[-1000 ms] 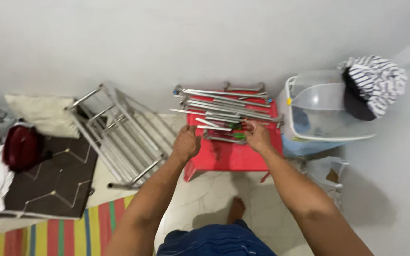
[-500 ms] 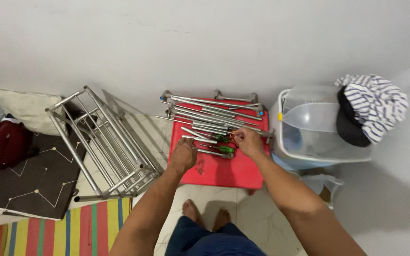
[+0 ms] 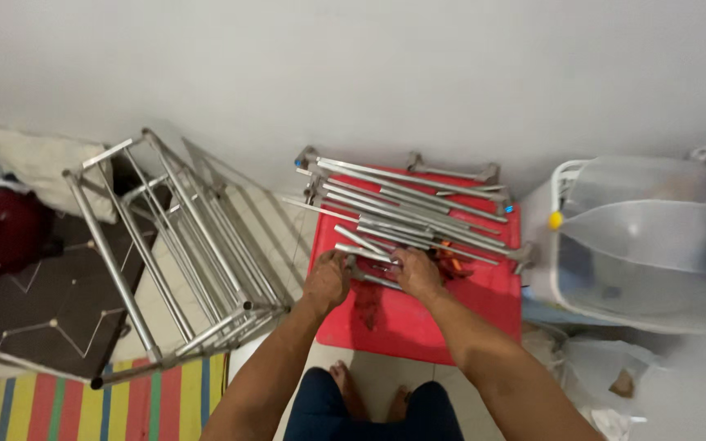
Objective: The person assembles a metal storage shelf by inserting vertical poles into the frame and securing them with a hammer. They handle multiple metal poles and a partially assembled frame, using a hammer to tap the poles into place.
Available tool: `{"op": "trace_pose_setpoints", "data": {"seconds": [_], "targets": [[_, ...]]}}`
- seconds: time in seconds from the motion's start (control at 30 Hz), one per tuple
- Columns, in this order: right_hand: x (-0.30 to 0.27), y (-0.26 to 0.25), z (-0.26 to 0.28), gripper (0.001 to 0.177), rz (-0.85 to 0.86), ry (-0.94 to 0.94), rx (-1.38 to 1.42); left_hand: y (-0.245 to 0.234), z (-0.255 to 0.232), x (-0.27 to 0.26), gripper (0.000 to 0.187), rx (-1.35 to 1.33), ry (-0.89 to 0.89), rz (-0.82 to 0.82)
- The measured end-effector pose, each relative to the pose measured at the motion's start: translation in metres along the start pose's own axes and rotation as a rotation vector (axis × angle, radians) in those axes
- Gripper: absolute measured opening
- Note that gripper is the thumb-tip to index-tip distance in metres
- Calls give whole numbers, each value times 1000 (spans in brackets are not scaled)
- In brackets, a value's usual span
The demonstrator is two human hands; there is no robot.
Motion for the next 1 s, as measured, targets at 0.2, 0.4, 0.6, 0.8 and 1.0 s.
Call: {"op": "trace_pose_setpoints", "data": {"seconds": [0.2,0.4,0.6,0.8,1.0], "targets": [[18,42,5,32,8,-103,-161,5,39,-8,40,-54,-173,-5],[28,63,-4,28,51,-31,-289,-10,37,-15,40,-78,-198,-35],[32,67,-4,23,49,-32,-299,-24,33,-23,44,-73,-313,2],[21,20,17,27,8,-39,-233,-51,12,-38,41,-89,-328,-8],[9,-38,64,30,6,-87,-60,-89,-27,-40,41,-153,-182,-154]]}}
Point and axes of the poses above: each hand's wrist, its own x-axis towards the middle knuckle, its own y-axis out of the palm, z = x × y, the point moved 10 cm from there along x, towards the middle knuckle, and after that the axes turned 5 degrees about -x, right-handed, at the moved point
